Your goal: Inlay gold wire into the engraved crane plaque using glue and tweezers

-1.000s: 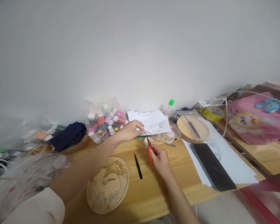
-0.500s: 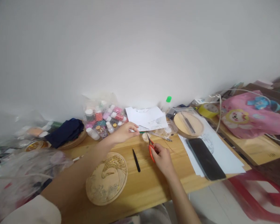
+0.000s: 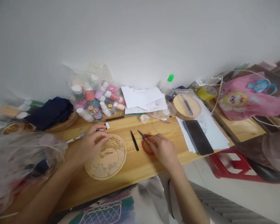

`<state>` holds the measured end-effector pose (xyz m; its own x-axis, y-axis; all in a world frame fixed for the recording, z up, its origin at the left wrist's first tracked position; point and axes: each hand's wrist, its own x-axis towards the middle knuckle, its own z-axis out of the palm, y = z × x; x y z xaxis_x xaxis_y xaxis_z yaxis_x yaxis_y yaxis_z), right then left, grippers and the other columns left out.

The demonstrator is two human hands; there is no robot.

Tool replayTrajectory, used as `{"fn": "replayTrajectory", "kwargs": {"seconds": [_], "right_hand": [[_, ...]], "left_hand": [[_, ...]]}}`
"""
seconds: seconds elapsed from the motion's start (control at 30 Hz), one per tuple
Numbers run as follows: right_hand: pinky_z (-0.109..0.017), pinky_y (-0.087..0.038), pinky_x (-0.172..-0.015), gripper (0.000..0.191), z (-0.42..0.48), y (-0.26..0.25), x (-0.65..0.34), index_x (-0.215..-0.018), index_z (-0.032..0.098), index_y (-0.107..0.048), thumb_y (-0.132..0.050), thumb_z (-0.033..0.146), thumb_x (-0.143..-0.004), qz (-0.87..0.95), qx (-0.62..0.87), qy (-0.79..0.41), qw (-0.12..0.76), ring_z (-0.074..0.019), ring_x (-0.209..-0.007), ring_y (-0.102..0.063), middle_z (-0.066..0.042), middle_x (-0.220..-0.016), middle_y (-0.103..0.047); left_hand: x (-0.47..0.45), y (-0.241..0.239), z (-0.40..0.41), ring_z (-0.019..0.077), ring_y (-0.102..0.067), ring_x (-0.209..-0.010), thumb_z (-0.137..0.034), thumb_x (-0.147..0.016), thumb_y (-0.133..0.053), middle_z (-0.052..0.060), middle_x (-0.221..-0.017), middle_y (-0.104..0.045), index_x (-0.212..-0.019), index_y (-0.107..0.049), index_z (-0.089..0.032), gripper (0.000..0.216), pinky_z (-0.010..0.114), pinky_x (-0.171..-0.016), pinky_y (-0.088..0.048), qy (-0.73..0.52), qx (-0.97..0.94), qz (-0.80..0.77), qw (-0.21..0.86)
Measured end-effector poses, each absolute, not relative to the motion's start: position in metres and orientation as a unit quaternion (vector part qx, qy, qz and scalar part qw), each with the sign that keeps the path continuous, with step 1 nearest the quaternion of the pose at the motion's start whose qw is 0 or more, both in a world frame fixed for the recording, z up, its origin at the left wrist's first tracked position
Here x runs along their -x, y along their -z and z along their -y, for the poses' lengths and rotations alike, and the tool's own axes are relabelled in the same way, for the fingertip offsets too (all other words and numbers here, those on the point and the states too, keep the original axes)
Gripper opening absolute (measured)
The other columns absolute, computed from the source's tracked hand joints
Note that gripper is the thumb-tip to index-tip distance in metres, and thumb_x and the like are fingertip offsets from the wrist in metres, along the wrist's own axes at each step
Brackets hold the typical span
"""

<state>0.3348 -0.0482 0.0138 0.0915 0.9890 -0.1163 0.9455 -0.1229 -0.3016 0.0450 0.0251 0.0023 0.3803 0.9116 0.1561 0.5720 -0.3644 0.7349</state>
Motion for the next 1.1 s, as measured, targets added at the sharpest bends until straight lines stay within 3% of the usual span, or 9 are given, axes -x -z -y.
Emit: {"fn": "replayTrajectory", "kwargs": {"seconds": [0.1, 0.33, 0.57, 0.83, 1.1], "right_hand": [[-0.029, -0.046, -0.065, 0.031, 0.031, -0.024, -0.343, -0.112, 0.016, -0.07, -0.049, 0.023, -0.091, 0.601, 0.793, -0.097, -0.006, -0.022, -0.084, -0.07, -0.011, -0.1, -0.074], [-0.031, -0.042, -0.062, 0.022, -0.008, -0.029, -0.347, -0.086, 0.016, -0.076, -0.054, 0.017, -0.082, 0.617, 0.772, -0.086, -0.126, -0.0261, -0.082, -0.07, -0.015, -0.089, -0.076], [-0.029, -0.042, -0.063, 0.024, -0.015, -0.052, -0.328, -0.087, 0.017, -0.076, -0.053, 0.014, -0.081, 0.608, 0.761, -0.082, -0.211, -0.0271, -0.09, -0.071, -0.014, -0.096, -0.076], [-0.03, -0.037, -0.057, 0.029, -0.014, -0.111, -0.294, -0.097, 0.017, -0.073, -0.046, 0.023, -0.088, 0.57, 0.786, -0.009, -0.239, -0.0301, -0.084, -0.071, -0.015, -0.091, -0.075], [-0.031, -0.037, -0.058, 0.019, -0.102, -0.092, -0.278, -0.087, 0.011, -0.075, -0.056, 0.009, -0.082, 0.722, 0.666, 0.052, -0.179, -0.0255, -0.072, -0.067, -0.02, -0.085, -0.072]], "left_hand": [[-0.039, 0.006, -0.021, 0.0259, -0.056, -0.117, -0.026, -0.088, -0.054, 0.006, -0.118, -0.06, -0.08, -0.066, -0.023, 0.015, 0.047, -0.104, -0.045, -0.3, -0.774, -0.481, 0.281], [-0.033, 0.017, -0.017, 0.0241, -0.056, -0.116, -0.024, -0.09, -0.053, 0.006, -0.116, -0.06, -0.083, -0.065, -0.023, 0.014, 0.045, -0.103, -0.046, -0.332, -0.775, -0.474, 0.254], [-0.03, 0.025, -0.016, 0.0242, -0.057, -0.113, -0.019, -0.09, -0.054, 0.006, -0.115, -0.06, -0.083, -0.065, -0.021, 0.013, 0.045, -0.099, -0.048, -0.373, -0.766, -0.472, 0.228], [-0.031, 0.026, -0.014, 0.0234, -0.059, -0.111, -0.011, -0.087, -0.057, 0.006, -0.114, -0.061, -0.082, -0.064, -0.02, 0.013, 0.043, -0.097, -0.05, -0.389, -0.758, -0.471, 0.229], [-0.03, 0.029, -0.017, 0.0222, -0.06, -0.109, -0.008, -0.084, -0.061, 0.005, -0.11, -0.061, -0.08, -0.065, -0.02, 0.013, 0.042, -0.095, -0.051, -0.393, -0.743, -0.487, 0.236]]}}
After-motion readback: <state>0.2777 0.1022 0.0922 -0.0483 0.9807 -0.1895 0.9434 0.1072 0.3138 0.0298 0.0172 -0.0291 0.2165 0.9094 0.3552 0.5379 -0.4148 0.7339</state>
